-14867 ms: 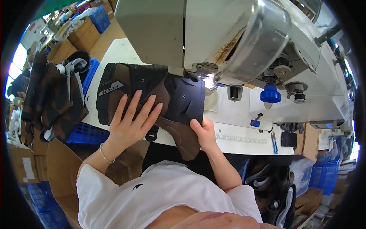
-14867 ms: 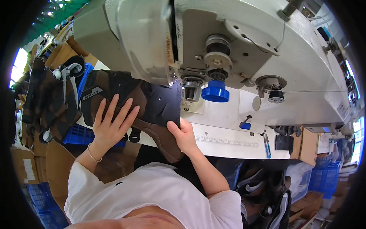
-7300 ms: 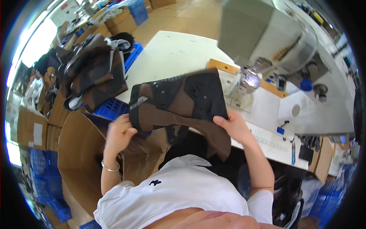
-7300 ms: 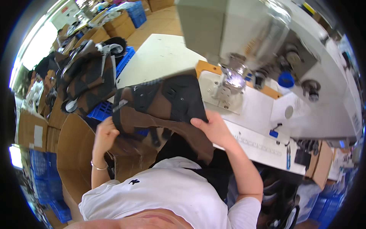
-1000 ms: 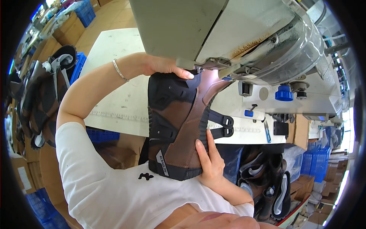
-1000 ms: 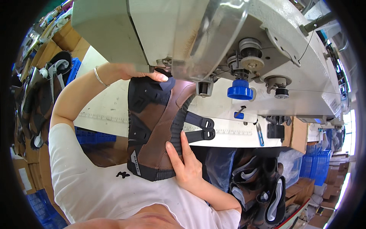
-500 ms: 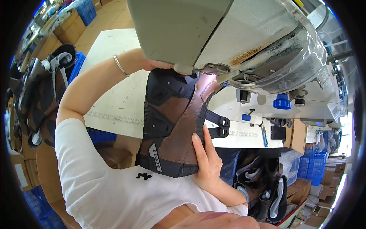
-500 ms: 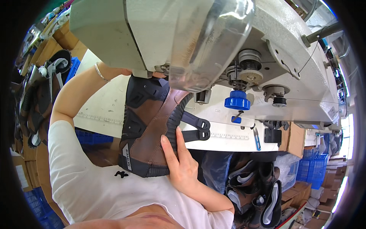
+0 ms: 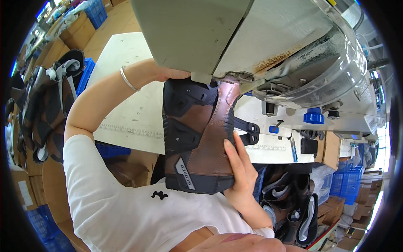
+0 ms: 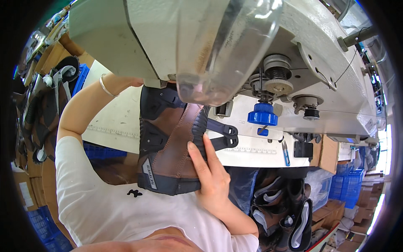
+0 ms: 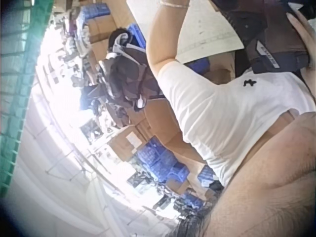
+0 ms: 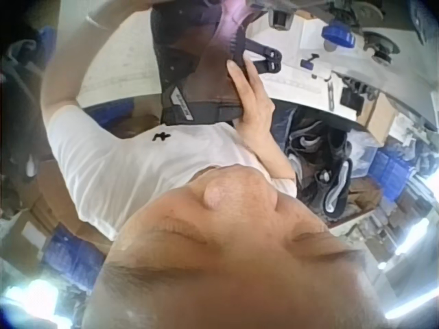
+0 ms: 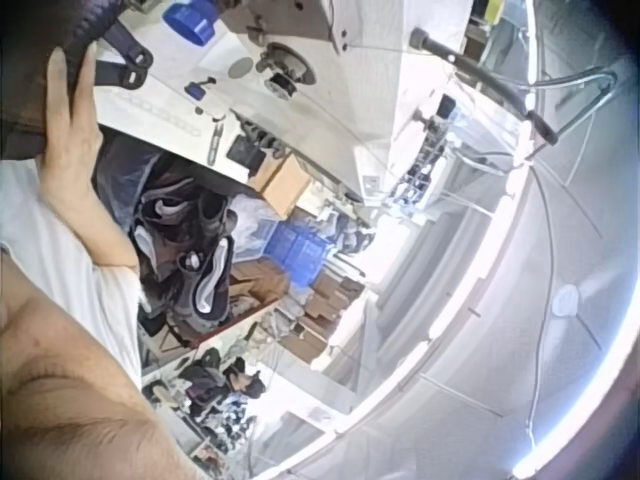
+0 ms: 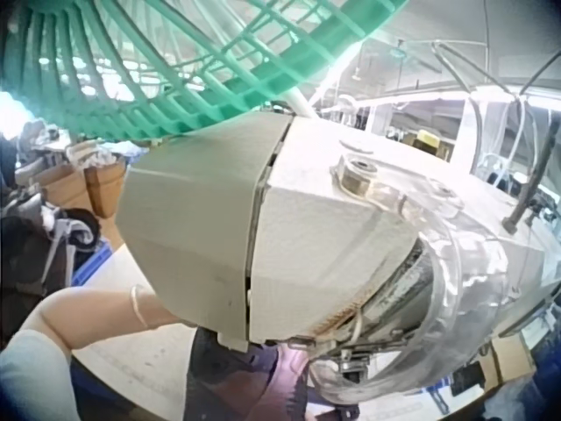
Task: The person stitches boot components using a sewing machine, guiding and rotating the material under the needle by hand, then sets aside the sewn piece and picks up another boot part to stitch.
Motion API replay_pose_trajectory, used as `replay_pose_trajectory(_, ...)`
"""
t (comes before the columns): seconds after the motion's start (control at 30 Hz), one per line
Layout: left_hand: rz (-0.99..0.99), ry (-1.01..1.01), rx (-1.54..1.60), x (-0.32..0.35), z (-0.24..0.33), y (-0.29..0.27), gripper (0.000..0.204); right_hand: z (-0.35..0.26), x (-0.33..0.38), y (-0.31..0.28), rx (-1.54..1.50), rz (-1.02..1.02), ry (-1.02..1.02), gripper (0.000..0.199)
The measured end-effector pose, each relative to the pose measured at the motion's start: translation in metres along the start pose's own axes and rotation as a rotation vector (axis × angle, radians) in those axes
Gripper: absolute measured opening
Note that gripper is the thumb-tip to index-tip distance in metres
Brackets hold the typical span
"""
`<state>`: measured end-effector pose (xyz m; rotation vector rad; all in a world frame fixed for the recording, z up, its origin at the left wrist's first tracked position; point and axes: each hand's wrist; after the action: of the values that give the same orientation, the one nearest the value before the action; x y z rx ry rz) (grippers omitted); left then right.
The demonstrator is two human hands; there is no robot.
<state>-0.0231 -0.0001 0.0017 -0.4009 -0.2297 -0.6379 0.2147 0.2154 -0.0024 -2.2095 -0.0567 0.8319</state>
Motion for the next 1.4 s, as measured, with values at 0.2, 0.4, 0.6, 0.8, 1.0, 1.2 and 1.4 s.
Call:
replay_pose_trajectory(0.2,-0.005,0.004,0.045,0.015,-0.005,0.023,0.032,0.014,-0.012,-0.027,-0.026,0.000,0.034,0.054)
replay_pose_trajectory(0.4,0.070,-0.072,0.066,0.019,0.007,0.029,0.033,0.019,-0.015,-0.031,0.006,-0.028,0.014,0.054)
replay_pose_trajectory(0.6,0.042,-0.052,0.082,0.021,0.007,0.029,0.030,0.020,-0.016,-0.028,0.015,-0.020,-0.004,0.052)
replay_pose_trajectory(0.8,0.171,0.123,0.050,0.030,0.011,0.041,0.031,0.048,-0.022,-0.040,-0.011,0.012,-0.032,0.045)
replay_pose_trajectory(1.0,0.260,0.059,0.083,0.018,-0.003,0.040,0.035,0.059,-0.027,-0.043,-0.052,-0.007,-0.026,0.045)
replay_pose_trajectory(1.2,0.212,-0.027,0.166,0.022,0.012,0.037,0.035,0.065,-0.022,-0.035,-0.042,-0.011,-0.061,0.045)
replay_pose_trajectory(1.4,0.138,-0.042,0.254,0.025,0.017,0.034,0.033,0.075,-0.030,-0.035,-0.033,0.021,-0.085,0.042)
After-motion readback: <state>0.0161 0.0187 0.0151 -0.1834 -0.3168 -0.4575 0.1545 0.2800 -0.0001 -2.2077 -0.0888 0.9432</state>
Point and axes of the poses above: each hand's wrist, its own x-axis away from the middle knuckle, its own y-axis out of the palm, z = x × y, and after that the axes turned 10 degrees about -y, right-handed
